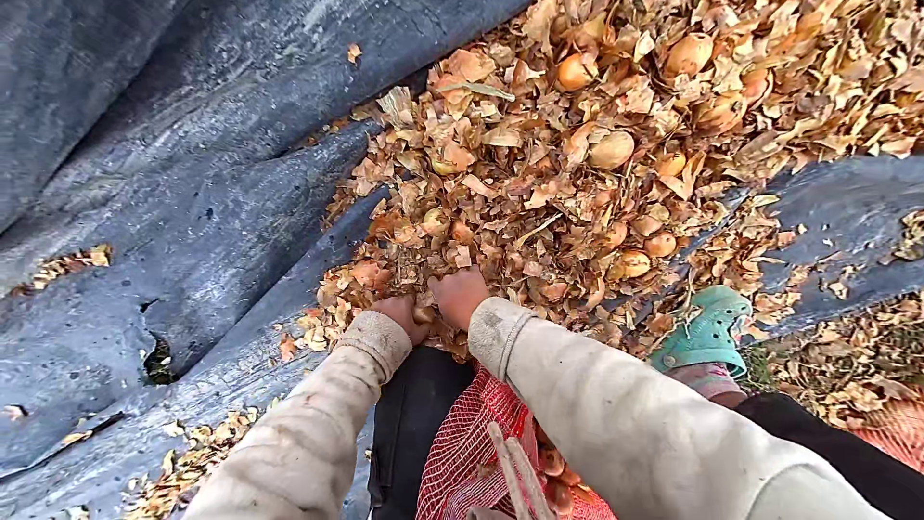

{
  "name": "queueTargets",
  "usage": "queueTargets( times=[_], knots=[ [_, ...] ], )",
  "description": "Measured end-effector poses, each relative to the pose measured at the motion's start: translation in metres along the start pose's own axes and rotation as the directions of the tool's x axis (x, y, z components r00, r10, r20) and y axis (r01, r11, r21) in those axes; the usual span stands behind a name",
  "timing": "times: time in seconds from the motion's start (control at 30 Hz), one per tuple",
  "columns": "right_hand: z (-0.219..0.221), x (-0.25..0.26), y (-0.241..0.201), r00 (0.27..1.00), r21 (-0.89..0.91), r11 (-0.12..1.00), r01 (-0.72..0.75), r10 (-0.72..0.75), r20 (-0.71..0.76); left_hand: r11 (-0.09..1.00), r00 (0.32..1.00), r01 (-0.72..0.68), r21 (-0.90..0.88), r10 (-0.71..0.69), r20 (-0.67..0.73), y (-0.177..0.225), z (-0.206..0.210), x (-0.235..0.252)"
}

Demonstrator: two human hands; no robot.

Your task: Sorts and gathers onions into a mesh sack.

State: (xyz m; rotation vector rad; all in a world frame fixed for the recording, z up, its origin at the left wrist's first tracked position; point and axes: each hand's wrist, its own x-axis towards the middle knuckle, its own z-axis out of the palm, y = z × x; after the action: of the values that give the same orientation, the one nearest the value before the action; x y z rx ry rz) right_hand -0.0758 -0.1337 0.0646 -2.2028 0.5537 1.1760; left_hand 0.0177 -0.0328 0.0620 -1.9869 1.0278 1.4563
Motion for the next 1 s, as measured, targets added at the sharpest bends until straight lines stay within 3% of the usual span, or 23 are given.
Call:
queueTargets(
  times=[0.07,0.13,0.17,0.23,0.3,0.37,0.4,0.5,0.6,0.67,0.7,0.73,0.77,0.8,0.83,0.87,0.9,0.93,0.97,1.0],
  knots=[
    [0.003,0.002,0.015,0.999,0.027,0.999,-0.03,0.031,-0.026,0.996,0.977,-0.05,-0.075,0.034,-0.211,-0.017,0.008,-0.005],
    [0.001,0.003,0.034,0.997,0.097,0.993,-0.061,0.066,-0.044,0.977,0.88,-0.114,-0.181,0.015,-0.475,-0.033,0.015,-0.008],
    [-0.002,0.004,0.041,0.996,0.151,0.986,-0.071,0.079,-0.044,0.964,0.859,-0.102,-0.245,-0.039,-0.511,-0.037,0.012,-0.009],
    [-0.009,-0.001,0.053,0.995,0.312,0.948,-0.063,0.084,-0.054,0.944,0.896,-0.03,-0.329,-0.121,-0.427,-0.037,-0.004,-0.01],
    [-0.015,-0.014,0.063,0.987,0.52,0.853,0.033,0.053,-0.15,0.949,0.886,-0.056,-0.309,-0.096,-0.454,-0.027,-0.016,-0.006],
    [-0.019,-0.041,0.072,0.955,0.731,0.654,0.198,0.039,-0.294,0.963,0.849,-0.14,-0.23,-0.003,-0.528,-0.01,-0.025,-0.002],
    [-0.017,-0.056,0.076,0.929,0.806,0.512,0.298,0.041,-0.369,0.972,0.862,-0.157,-0.174,0.049,-0.504,0.002,-0.03,-0.001],
    [-0.002,-0.109,0.09,0.887,0.891,0.046,0.451,0.082,-0.454,0.981,0.938,-0.191,0.022,0.189,-0.291,0.04,-0.038,0.003],
    [0.034,-0.162,0.103,0.922,0.887,-0.255,0.386,0.066,-0.382,0.974,0.965,-0.184,0.131,0.205,-0.167,0.053,-0.038,0.021],
    [0.078,-0.196,0.108,0.953,0.888,-0.399,0.231,-0.092,-0.289,0.966,0.979,-0.163,0.202,0.183,-0.085,0.053,-0.042,0.03],
    [0.103,-0.21,0.111,0.942,0.902,-0.412,0.127,-0.235,-0.24,0.962,0.983,-0.16,0.22,0.176,-0.053,0.051,-0.046,0.031],
    [0.126,-0.22,0.114,0.913,0.933,-0.359,0.034,-0.367,-0.175,0.967,0.983,-0.162,0.195,0.176,-0.057,0.047,-0.05,0.028],
    [0.142,-0.229,0.117,0.89,0.981,-0.194,-0.027,-0.451,-0.065,0.978,0.976,-0.182,0.099,0.192,-0.107,0.043,-0.055,0.023],
    [0.151,-0.234,0.12,0.867,0.997,0.061,-0.053,-0.493,0.076,0.968,0.955,-0.238,-0.082,0.218,-0.199,0.042,-0.058,0.014],
    [0.156,-0.236,0.122,0.85,0.938,0.339,-0.073,-0.47,0.236,0.885,0.914,-0.346,-0.313,0.242,-0.326,0.043,-0.055,0.003],
    [0.16,-0.233,0.122,0.833,0.802,0.591,-0.085,-0.399,0.383,0.692,0.855,-0.485,-0.534,0.246,-0.457,0.051,-0.045,-0.01],
    [0.161,-0.227,0.126,0.812,0.64,0.761,-0.102,-0.308,0.496,0.409,0.801,-0.596,-0.691,0.234,-0.552,0.067,-0.028,-0.026],
    [0.163,-0.219,0.134,0.809,0.513,0.851,-0.114,-0.22,0.545,0.118,0.775,-0.619,-0.776,0.247,-0.581,0.089,-0.009,-0.046],
    [0.16,-0.211,0.144,0.828,0.438,0.889,-0.133,-0.142,0.542,-0.096,0.753,-0.566,-0.819,0.343,-0.561,0.108,0.013,-0.069],
    [0.152,-0.205,0.155,0.856,0.405,0.899,-0.163,-0.075,0.511,-0.16,0.689,-0.526,-0.835,0.496,-0.529,0.122,0.036,-0.088]
  ],
)
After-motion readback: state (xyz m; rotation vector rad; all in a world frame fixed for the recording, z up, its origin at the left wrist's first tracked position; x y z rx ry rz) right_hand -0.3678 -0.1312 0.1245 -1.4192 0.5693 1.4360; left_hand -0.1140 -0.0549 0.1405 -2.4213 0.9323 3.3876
